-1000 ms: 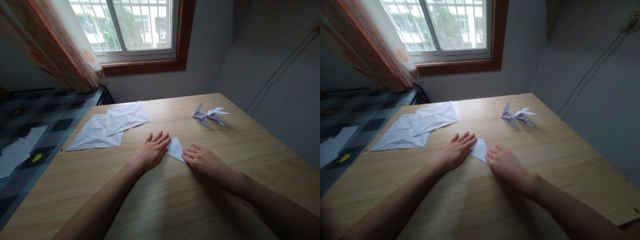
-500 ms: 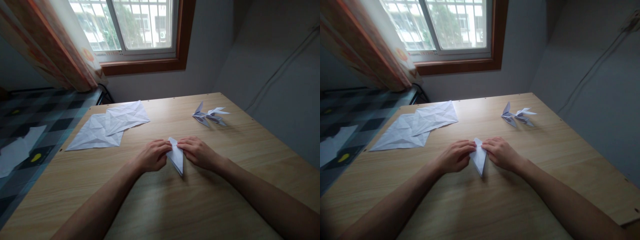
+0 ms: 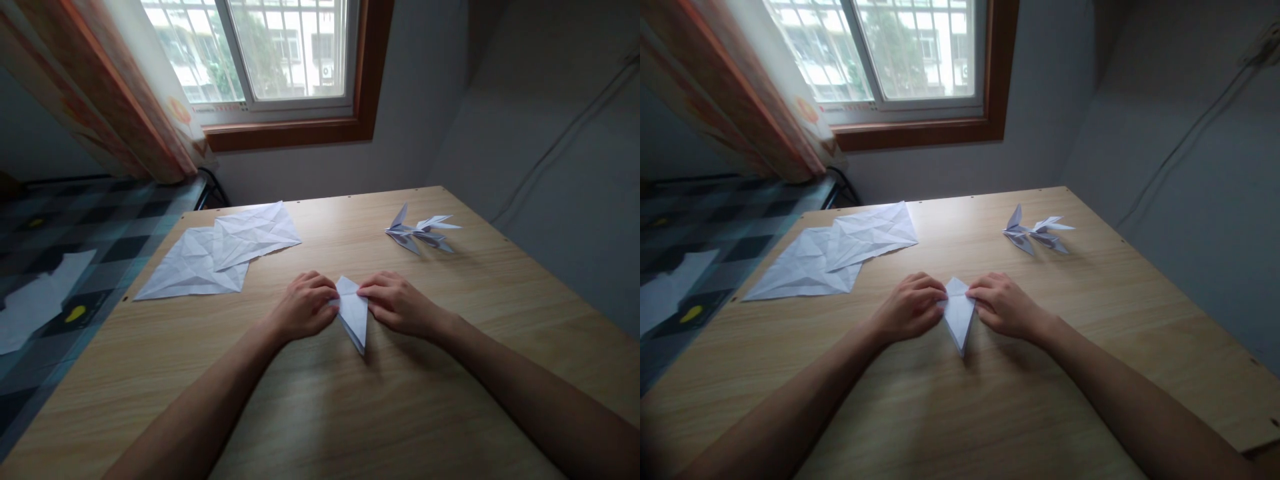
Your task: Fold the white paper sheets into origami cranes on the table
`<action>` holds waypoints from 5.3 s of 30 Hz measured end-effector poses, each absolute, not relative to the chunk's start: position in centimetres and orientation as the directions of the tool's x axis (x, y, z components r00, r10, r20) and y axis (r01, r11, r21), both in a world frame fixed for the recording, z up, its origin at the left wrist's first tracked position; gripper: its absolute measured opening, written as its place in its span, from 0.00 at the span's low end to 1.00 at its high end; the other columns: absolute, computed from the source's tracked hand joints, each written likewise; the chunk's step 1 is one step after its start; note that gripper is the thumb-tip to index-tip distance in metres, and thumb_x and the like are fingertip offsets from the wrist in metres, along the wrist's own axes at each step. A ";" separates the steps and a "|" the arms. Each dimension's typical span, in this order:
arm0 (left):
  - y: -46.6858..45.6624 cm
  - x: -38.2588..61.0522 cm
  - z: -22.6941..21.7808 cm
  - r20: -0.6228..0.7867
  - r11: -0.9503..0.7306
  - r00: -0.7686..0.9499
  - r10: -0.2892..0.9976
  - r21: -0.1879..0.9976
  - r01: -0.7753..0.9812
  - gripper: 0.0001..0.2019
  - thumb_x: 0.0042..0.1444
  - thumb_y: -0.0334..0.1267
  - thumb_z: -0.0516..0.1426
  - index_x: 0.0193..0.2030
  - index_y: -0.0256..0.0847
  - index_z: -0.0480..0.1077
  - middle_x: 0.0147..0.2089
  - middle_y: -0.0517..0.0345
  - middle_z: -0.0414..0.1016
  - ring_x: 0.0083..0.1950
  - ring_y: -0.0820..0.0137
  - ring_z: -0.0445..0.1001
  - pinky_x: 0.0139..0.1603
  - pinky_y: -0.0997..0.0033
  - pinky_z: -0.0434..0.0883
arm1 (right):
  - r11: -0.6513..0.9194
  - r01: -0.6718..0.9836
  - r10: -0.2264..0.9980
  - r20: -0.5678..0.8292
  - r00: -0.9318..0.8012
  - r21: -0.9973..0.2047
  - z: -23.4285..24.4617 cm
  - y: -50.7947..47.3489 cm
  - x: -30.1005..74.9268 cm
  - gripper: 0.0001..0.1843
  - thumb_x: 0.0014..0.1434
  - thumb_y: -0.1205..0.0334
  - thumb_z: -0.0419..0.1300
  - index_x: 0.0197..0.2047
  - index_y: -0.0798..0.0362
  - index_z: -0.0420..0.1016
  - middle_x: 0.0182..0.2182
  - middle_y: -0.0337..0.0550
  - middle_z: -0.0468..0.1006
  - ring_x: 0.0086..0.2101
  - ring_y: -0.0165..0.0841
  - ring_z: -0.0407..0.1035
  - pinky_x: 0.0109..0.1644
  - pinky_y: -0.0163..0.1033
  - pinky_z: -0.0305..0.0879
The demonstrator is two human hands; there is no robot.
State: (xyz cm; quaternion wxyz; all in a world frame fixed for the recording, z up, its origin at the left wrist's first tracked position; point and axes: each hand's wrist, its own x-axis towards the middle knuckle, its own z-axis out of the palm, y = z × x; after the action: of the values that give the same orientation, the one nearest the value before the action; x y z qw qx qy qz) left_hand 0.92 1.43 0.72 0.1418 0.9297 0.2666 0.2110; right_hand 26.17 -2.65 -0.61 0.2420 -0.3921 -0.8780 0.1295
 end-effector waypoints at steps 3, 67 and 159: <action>1.5 0.8 0.8 0.307 -0.820 0.781 0.544 0.391 0.417 0.12 0.59 0.47 0.57 0.41 0.42 0.75 0.44 0.53 0.78 0.46 0.64 0.73 0.50 0.60 0.68 | 0.618 0.642 0.785 0.321 -0.529 -0.453 -0.6 -2.5 26.1 0.11 0.63 0.67 0.56 0.46 0.53 0.78 0.43 0.49 0.79 0.45 0.39 0.70 0.53 0.48 0.64; 2.8 0.1 -0.7 0.600 -0.840 0.670 0.438 0.008 0.542 0.07 0.58 0.30 0.58 0.37 0.43 0.77 0.33 0.56 0.74 0.36 0.68 0.68 0.38 0.66 0.67 | 0.669 0.626 0.697 0.630 -0.342 -0.400 -1.1 -1.2 25.3 0.09 0.58 0.75 0.56 0.35 0.51 0.72 0.37 0.46 0.80 0.38 0.37 0.74 0.44 0.43 0.71; 1.2 0.8 0.3 0.373 -0.919 0.864 0.338 -0.065 0.388 0.16 0.66 0.48 0.51 0.43 0.38 0.73 0.45 0.52 0.79 0.46 0.65 0.74 0.48 0.63 0.66 | 0.567 0.804 0.821 0.043 -0.569 -0.179 -1.5 -3.2 24.2 0.39 0.66 0.48 0.51 0.69 0.71 0.52 0.68 0.67 0.50 0.68 0.49 0.45 0.70 0.55 0.48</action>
State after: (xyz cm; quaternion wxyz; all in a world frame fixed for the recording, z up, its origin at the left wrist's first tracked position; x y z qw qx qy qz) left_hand 0.81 1.21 0.30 -0.0692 0.9629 0.1887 0.1803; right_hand 24.20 -3.23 -1.53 0.0606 -0.4600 -0.8831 0.0697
